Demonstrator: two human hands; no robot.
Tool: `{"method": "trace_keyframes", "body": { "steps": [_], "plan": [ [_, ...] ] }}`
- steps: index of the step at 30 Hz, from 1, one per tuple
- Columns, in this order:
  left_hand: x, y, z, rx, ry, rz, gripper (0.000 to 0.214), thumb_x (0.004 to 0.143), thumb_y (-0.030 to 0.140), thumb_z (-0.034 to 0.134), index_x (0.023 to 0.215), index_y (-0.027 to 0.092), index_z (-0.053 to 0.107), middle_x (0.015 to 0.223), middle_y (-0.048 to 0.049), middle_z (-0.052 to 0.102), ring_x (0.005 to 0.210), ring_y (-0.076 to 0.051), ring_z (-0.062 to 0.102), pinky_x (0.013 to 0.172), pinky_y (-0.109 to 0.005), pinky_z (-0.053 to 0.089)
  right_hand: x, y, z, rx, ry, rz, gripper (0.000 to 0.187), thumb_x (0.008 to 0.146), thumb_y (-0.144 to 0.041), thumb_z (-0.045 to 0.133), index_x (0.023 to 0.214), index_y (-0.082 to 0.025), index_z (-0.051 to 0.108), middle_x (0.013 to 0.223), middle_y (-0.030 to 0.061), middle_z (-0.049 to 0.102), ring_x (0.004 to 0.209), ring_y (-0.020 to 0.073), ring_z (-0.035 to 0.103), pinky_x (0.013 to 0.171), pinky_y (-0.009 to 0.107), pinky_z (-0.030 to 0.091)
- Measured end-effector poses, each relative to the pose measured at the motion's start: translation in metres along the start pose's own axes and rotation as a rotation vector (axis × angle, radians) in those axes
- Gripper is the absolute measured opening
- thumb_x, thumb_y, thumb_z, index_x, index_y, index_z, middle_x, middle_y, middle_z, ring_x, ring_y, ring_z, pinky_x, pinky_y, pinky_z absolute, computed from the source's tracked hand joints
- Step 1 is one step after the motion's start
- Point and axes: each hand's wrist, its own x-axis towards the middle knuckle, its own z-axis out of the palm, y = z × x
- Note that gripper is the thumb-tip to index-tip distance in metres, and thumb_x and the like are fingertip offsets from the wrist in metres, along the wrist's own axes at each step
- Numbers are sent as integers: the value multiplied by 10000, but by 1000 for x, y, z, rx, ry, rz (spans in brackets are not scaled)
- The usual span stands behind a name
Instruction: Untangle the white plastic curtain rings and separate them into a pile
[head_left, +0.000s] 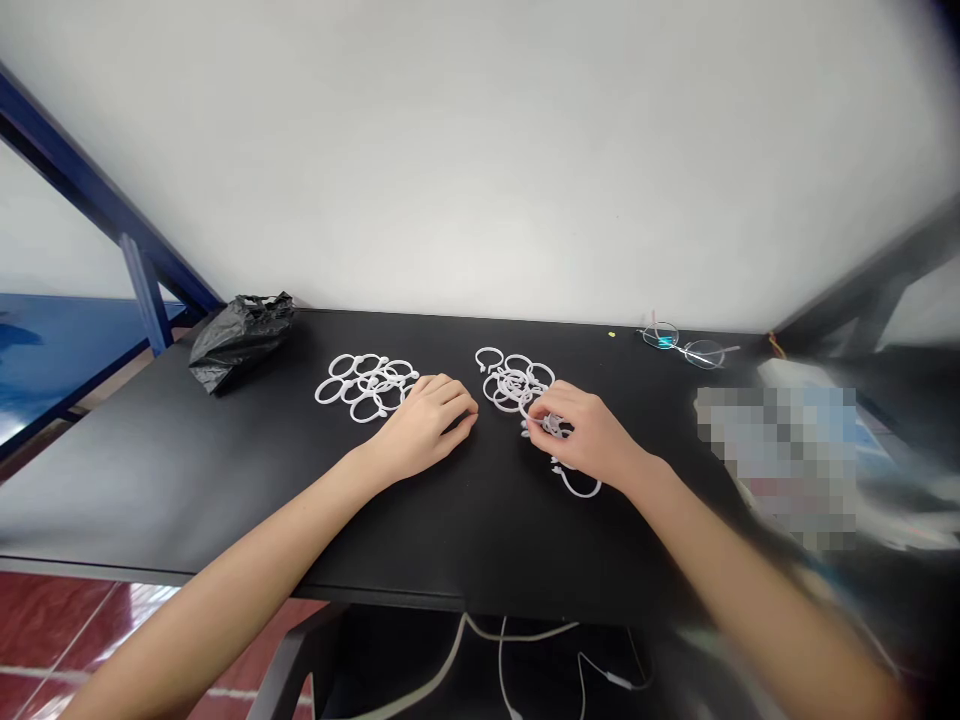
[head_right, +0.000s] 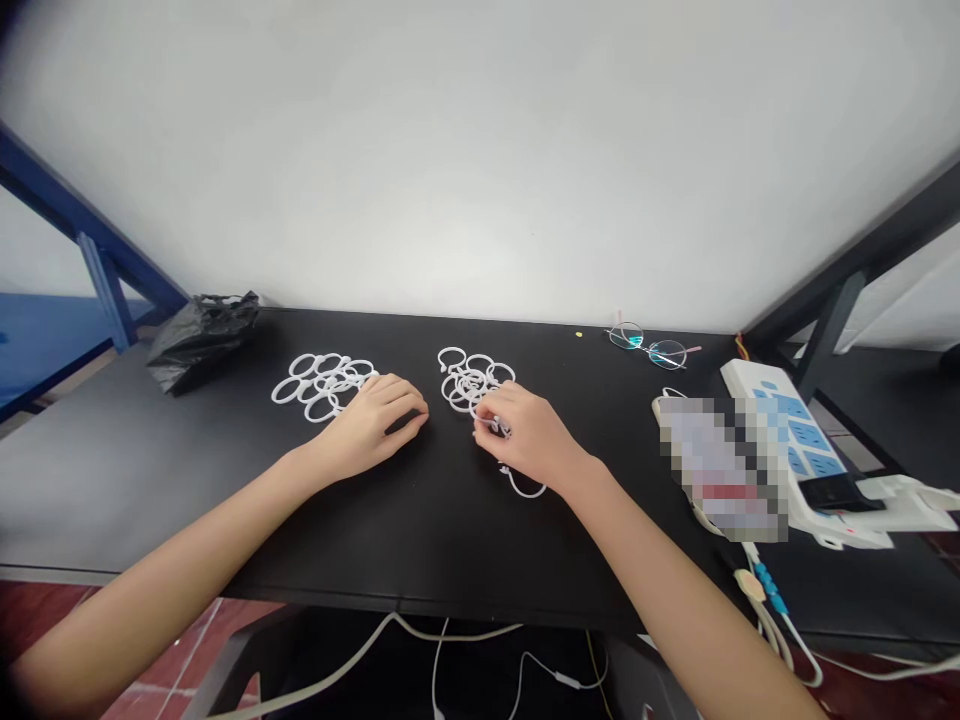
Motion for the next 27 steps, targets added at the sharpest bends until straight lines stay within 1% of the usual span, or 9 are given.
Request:
{"method": "trace_keyframes", "body": {
  "steps": [2,5,8,11,15,17,21,23,27],
  "plan": [
    [0,-1,0,-1,1,0,182,993,220,422,934,170,587,952,-60,643,911,-200,532,843,-365,394,0,1,-1,17,49,-4,137,842,-113,605,736,-198,586,701,2,625,698,149,564,615,266,459],
    [0,-1,-1,-27,22,-4,173,989,223,429,950,171,590,956,-66,644,912,-207,535,848,-379,403,2,1,0,9,206,-80,136,866,-111,604,761,-196,610,684,8,623,661,145,549,601,276,469],
    [-1,6,-4,-207,81,-38,204,960,289,516,1127,180,560,1050,-81,644,971,-220,554,895,-400,428,4,-3,4,17,314,-219,102,883,-110,618,831,-196,637,711,23,649,710,165,566,672,318,517],
    [0,14,-4,-603,77,-123,396,953,348,535,1310,191,464,1051,-74,655,933,-190,606,884,-372,482,3,-9,11,26,239,-349,95,893,-108,626,917,-193,663,794,43,692,896,209,609,784,363,555],
    [5,17,1,-1048,-41,-315,371,954,374,535,1241,140,555,780,-19,667,701,-142,646,743,-306,536,0,-17,19,52,130,-412,188,917,-94,584,1049,-191,676,899,59,715,1064,236,599,867,391,574],
    [7,14,3,-1149,-65,-396,378,923,379,594,1201,122,596,755,-20,682,679,-142,660,747,-309,546,0,-18,21,66,152,-409,227,921,-85,566,1079,-203,678,972,70,715,1069,230,616,886,409,575],
    [7,6,3,-1228,-22,-457,380,900,377,636,1192,136,624,816,-26,701,705,-140,675,794,-319,552,-1,-18,21,87,313,-303,246,902,-111,601,1111,-215,679,1143,113,689,1022,221,665,829,395,599],
    [6,5,1,-1235,-7,-463,379,898,363,645,1210,150,616,800,-14,696,695,-130,673,808,-315,545,-1,-18,21,122,363,-230,247,889,-139,635,1119,-215,681,1056,95,719,907,196,699,753,345,615],
    [4,7,-3,-1237,-13,-422,370,888,328,662,1210,158,596,797,-7,676,706,-127,669,804,-311,534,-2,-19,22,221,364,-100,146,879,-181,661,1008,-220,716,832,28,742,661,141,693,601,267,606]
  ]
}}
